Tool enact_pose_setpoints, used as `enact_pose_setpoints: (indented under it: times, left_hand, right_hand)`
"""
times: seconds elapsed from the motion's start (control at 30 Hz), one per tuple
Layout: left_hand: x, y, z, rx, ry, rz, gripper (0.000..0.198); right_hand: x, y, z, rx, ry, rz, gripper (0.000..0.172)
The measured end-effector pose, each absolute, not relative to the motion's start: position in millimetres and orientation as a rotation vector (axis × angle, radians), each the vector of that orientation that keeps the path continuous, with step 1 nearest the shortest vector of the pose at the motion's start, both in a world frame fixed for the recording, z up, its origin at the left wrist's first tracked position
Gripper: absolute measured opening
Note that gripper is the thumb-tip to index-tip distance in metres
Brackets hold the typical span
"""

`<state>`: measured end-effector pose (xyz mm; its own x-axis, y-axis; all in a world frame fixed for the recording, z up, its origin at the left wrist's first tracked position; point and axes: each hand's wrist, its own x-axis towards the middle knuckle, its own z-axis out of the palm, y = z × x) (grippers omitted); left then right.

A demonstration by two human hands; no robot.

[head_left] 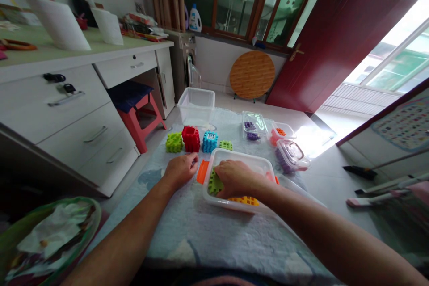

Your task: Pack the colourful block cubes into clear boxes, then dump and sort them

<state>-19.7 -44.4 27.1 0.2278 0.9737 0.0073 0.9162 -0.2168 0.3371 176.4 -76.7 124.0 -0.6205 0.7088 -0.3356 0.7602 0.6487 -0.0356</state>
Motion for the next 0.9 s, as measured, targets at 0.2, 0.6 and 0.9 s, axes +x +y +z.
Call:
enact_pose_setpoints:
  times: [0.2, 0.6, 0.9]
  left_hand:
    - [-19.4, -44.3, 28.9, 2.247, 1.771, 0.313, 0.017]
    - [-19.4, -44.4, 28.6, 2.238, 1.757, 0.326, 0.016]
    - [-20.0, -44.5, 29.4, 2.225, 1.752, 0.32, 0.016]
  right_hand:
    - [179.5, -72.5, 129.4, 1.128, 2.558, -0.393, 0.054]
    - [192.8, -73.5, 137.2, 1.046, 2.585, -0.531, 0.022]
    - [234.8, -93.6, 167.5, 1.359, 2.853, -0.663, 0.025]
